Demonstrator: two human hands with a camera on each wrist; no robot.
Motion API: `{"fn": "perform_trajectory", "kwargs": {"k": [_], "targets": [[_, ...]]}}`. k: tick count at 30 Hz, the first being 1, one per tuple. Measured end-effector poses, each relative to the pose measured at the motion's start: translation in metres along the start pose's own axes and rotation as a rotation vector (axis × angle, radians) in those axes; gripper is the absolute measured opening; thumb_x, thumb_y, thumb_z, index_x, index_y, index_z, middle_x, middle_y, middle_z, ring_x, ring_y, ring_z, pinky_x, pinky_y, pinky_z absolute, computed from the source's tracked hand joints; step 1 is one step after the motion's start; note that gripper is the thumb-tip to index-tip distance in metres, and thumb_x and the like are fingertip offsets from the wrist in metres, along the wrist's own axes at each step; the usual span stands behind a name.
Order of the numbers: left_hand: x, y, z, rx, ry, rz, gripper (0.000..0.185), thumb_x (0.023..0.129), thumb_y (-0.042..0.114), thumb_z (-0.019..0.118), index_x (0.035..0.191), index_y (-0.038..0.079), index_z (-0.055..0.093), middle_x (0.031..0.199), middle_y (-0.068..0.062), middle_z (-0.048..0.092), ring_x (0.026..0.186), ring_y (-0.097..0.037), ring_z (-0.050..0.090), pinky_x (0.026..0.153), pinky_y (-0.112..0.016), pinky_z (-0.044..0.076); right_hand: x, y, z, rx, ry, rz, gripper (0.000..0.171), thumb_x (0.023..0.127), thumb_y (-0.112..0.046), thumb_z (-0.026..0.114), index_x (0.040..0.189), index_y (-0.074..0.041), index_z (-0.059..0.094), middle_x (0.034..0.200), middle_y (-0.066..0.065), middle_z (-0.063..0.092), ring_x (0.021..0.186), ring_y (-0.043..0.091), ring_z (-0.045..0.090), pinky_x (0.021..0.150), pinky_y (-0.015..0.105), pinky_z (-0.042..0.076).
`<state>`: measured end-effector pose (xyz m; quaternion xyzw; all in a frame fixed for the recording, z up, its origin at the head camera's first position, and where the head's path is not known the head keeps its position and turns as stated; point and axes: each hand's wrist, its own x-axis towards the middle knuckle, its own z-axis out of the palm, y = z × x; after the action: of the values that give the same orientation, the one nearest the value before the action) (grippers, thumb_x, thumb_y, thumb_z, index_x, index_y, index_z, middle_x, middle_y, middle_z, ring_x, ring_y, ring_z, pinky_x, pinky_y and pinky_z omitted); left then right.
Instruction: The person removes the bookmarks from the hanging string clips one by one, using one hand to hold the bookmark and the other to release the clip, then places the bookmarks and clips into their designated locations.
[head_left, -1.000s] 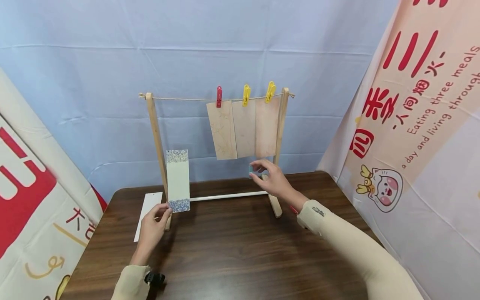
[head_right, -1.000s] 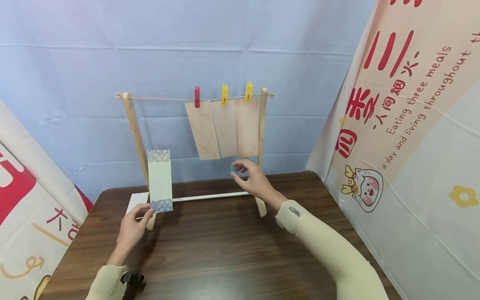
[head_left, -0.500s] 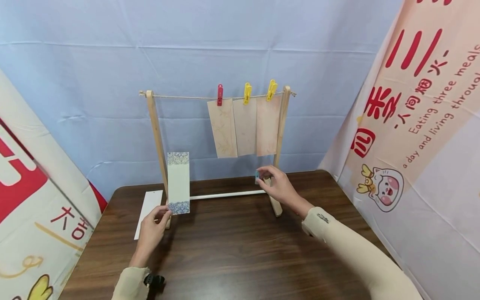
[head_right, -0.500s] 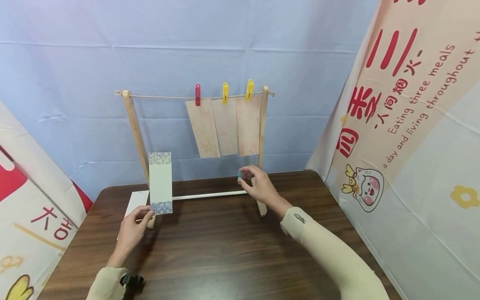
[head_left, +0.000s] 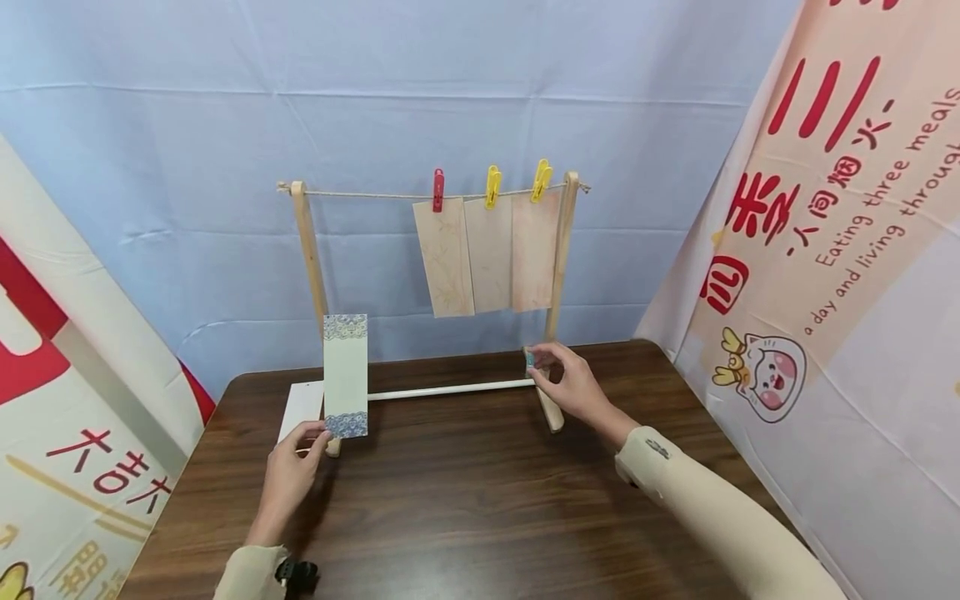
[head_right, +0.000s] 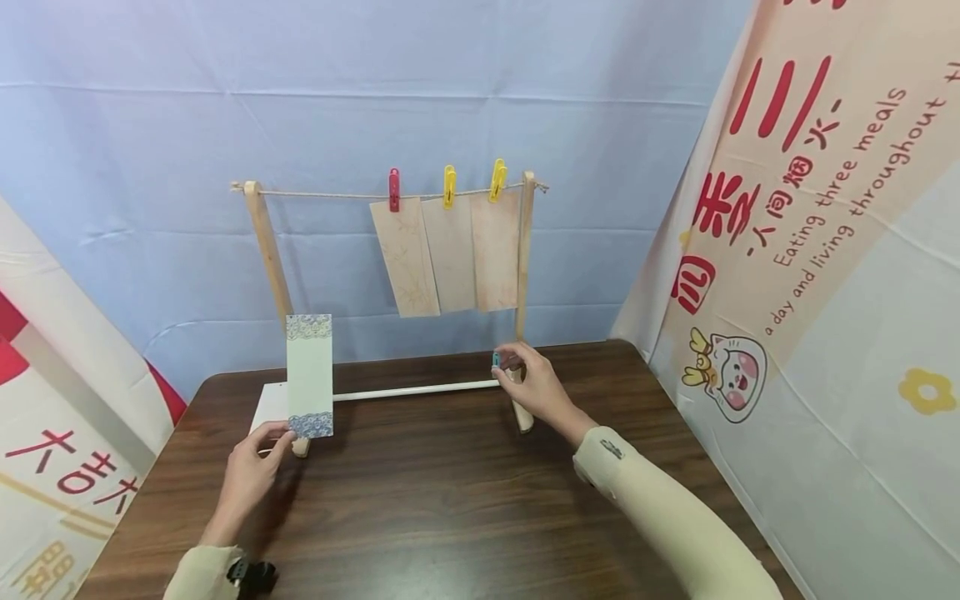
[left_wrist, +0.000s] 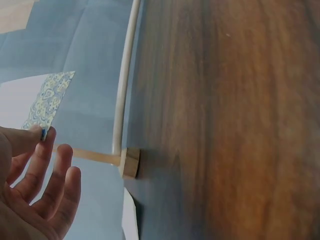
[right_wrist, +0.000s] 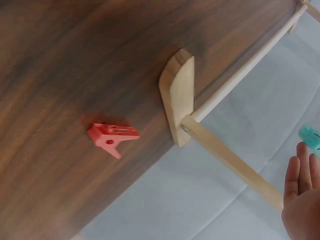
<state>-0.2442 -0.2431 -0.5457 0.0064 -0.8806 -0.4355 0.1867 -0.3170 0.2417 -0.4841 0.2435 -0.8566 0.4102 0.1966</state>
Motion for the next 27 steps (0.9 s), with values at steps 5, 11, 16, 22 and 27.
{"fn": "perform_trajectory", "kwargs": {"k": [5, 11, 16, 22, 27], "targets": [[-0.002, -0.005, -0.002, 0.012, 0.02, 0.018, 0.013, 0.103, 0.01, 0.074, 0.114, 0.004, 0.077, 0.101, -0.013, 0.079, 0.094, -0.031, 0.074, 0.078, -0.021, 0.054, -0.006, 0.007, -0.001, -0.004, 0.026, -0.016, 0.036, 0.095, -0.003, 0.082, 0.129, 0.001, 0.069, 0.108, 0.011, 0.072, 0.095, 0.028, 0.071, 0.083, 0.038, 0.06], [-0.006, -0.009, -0.006, 0.013, 0.007, -0.011, 0.014, 0.103, 0.011, 0.074, 0.116, 0.004, 0.077, 0.102, -0.013, 0.079, 0.096, -0.032, 0.074, 0.078, -0.021, 0.055, -0.012, 0.011, -0.001, 0.009, 0.036, -0.002, 0.037, 0.094, 0.0, 0.082, 0.129, 0.0, 0.068, 0.111, 0.013, 0.071, 0.095, 0.032, 0.072, 0.085, 0.056, 0.061], [-0.009, -0.012, -0.008, 0.013, 0.003, -0.027, 0.016, 0.104, 0.014, 0.074, 0.117, 0.005, 0.077, 0.104, -0.014, 0.079, 0.099, -0.035, 0.075, 0.078, -0.023, 0.056, -0.015, 0.014, -0.002, 0.013, 0.047, -0.003, 0.037, 0.094, 0.001, 0.081, 0.129, -0.001, 0.068, 0.112, 0.014, 0.071, 0.096, 0.033, 0.071, 0.085, 0.057, 0.06], [-0.01, -0.017, -0.009, -0.005, 0.017, -0.04, 0.014, 0.103, 0.012, 0.075, 0.115, 0.005, 0.077, 0.104, -0.015, 0.079, 0.097, -0.031, 0.075, 0.074, -0.012, 0.052, -0.022, 0.017, -0.005, 0.018, 0.05, 0.018, 0.036, 0.095, 0.002, 0.079, 0.129, 0.002, 0.067, 0.109, 0.015, 0.069, 0.095, 0.033, 0.07, 0.085, 0.06, 0.058], [-0.011, -0.019, -0.012, -0.023, 0.027, -0.043, 0.013, 0.102, 0.009, 0.075, 0.114, 0.003, 0.077, 0.103, -0.016, 0.08, 0.095, -0.026, 0.074, 0.073, -0.004, 0.047, -0.026, 0.02, -0.006, 0.002, 0.042, 0.044, 0.035, 0.096, 0.0, 0.079, 0.129, 0.002, 0.067, 0.109, 0.014, 0.069, 0.097, 0.031, 0.069, 0.086, 0.06, 0.058]]}}
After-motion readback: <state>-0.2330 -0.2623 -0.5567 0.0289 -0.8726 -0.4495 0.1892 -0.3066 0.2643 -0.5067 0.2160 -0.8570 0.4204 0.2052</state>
